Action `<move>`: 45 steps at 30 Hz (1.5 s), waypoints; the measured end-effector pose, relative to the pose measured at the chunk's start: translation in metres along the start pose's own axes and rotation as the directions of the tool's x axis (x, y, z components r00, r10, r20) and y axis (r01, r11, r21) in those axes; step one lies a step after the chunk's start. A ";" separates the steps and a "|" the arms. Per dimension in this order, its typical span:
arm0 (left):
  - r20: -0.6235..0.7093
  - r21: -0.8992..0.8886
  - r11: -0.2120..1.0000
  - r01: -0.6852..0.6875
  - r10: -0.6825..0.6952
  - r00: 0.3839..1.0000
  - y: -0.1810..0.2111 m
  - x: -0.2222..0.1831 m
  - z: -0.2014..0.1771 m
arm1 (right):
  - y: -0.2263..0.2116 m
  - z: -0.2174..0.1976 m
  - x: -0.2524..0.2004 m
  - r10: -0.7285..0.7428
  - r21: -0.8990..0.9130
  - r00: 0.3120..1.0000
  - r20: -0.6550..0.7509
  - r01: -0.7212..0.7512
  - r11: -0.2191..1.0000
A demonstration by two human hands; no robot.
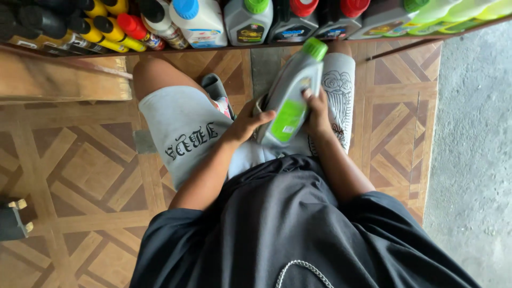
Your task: Cleaning various oil and fluid bottles on a low shelf using a cloth.
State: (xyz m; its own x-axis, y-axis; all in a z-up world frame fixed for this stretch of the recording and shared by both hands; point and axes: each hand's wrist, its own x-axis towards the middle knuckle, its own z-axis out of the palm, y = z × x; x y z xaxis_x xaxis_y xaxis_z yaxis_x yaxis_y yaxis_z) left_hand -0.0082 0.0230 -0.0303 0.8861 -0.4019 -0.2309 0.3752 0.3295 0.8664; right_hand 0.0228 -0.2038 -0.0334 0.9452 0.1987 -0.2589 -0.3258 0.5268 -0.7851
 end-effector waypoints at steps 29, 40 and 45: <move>-0.021 -0.772 0.633 -0.057 0.065 0.998 0.020 0.012 -0.008 | -0.058 0.067 -0.014 -0.507 -0.141 0.850 0.142 0.524 0.840; 0.357 -0.721 0.567 0.399 -0.190 0.915 0.038 0.006 -0.037 | -0.199 0.141 0.010 -0.028 -0.523 0.604 0.796 0.710 0.471; 0.183 -0.881 0.453 0.135 0.063 0.981 0.071 0.004 -0.033 | -0.190 0.140 0.015 -0.142 -0.619 0.731 0.667 0.650 0.440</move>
State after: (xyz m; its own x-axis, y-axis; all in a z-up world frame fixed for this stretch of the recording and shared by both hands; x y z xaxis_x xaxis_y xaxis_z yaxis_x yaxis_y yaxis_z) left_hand 0.0311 0.0734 0.0160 0.8433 -0.5298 -0.0907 0.5295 0.8478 -0.0290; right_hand 0.0962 -0.1849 0.1908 0.7244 0.6220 0.2972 0.4834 -0.1511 -0.8622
